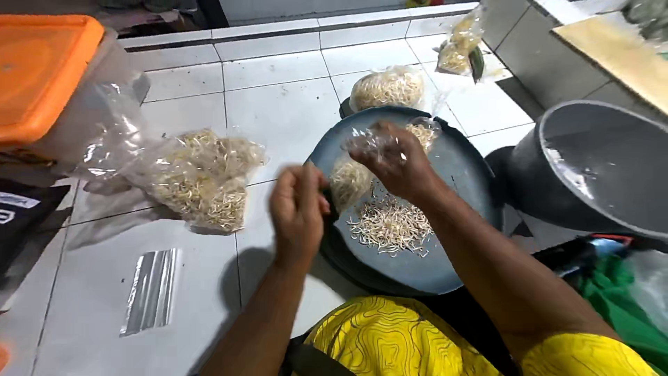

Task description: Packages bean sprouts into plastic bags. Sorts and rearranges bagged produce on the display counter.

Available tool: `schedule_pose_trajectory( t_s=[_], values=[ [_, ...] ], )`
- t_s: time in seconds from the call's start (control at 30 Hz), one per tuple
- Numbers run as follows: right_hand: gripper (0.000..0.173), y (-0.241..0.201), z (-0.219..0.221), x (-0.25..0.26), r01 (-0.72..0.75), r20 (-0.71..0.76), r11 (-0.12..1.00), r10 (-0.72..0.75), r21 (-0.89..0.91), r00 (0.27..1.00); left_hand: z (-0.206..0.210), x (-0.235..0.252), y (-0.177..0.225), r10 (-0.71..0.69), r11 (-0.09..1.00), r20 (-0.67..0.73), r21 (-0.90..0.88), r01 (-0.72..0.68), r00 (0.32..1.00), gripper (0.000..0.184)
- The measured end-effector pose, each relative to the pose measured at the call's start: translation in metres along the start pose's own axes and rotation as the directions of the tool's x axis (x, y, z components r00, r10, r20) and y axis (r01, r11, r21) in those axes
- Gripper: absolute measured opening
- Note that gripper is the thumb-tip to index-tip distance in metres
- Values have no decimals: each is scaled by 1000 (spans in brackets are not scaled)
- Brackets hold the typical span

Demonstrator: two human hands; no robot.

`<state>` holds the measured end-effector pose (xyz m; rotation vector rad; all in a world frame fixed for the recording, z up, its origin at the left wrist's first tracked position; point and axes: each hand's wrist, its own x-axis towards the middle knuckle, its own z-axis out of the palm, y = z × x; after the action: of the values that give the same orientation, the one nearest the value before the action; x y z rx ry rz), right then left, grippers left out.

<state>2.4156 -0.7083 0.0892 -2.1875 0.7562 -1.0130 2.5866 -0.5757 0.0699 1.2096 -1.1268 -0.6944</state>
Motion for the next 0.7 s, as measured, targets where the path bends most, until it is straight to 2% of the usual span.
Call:
schedule_pose_trajectory(
  t_s=[0.03,0.07,0.1,0.13,0.17,0.2,0.23,0.3,0.37,0.4,0.47,0.53,0.63,0.7],
  values=[
    [24,8,-3,-16,-10,-30,998,8,-62,1000,18,-14,-20,-232,960,107,-134,245,967,43],
    [22,14,-5,-34,-26,-51,994,21,-104,998,35,-26,-38,-425,844,269,-228,486,864,62],
    [21,19,-6,-54,-44,-68,991,36,-127,997,50,-35,-53,-536,684,441,-272,677,720,81],
    [22,22,-6,-75,-55,-89,989,43,-134,995,64,-42,-66,-568,530,568,-301,793,596,97],
    [24,26,-5,-95,-68,-111,989,54,-132,992,77,-47,-73,-558,404,643,-342,848,525,107],
    [26,29,-4,-115,-77,-131,989,60,-129,990,87,-49,-76,-541,316,669,-400,860,510,111],
    [26,33,-2,-133,-89,-141,989,71,-122,987,96,-48,-76,-526,262,669,-461,848,526,110],
    [26,39,5,-166,-119,-154,988,104,-95,983,113,-44,-76,-567,225,620,-516,827,542,102],
    [25,41,16,-186,-133,-193,989,118,-65,974,127,-39,-86,-539,261,633,-501,825,556,93],
    [25,42,21,-193,-135,-232,989,118,-59,966,132,-38,-88,-539,278,624,-502,819,566,79],
    [25,46,28,-200,-146,-332,986,112,-77,937,141,-34,-88,-592,330,547,-505,797,592,53],
    [25,49,32,-203,-192,-403,969,114,-158,908,142,-31,-87,-614,382,485,-508,772,623,41],
    [24,56,27,-206,-319,-409,888,170,-331,897,136,-28,-84,-568,500,430,-497,709,702,41],
    [20,59,18,-202,-401,-336,837,282,-373,899,132,-28,-88,-502,611,413,-453,649,760,44]
  ],
)
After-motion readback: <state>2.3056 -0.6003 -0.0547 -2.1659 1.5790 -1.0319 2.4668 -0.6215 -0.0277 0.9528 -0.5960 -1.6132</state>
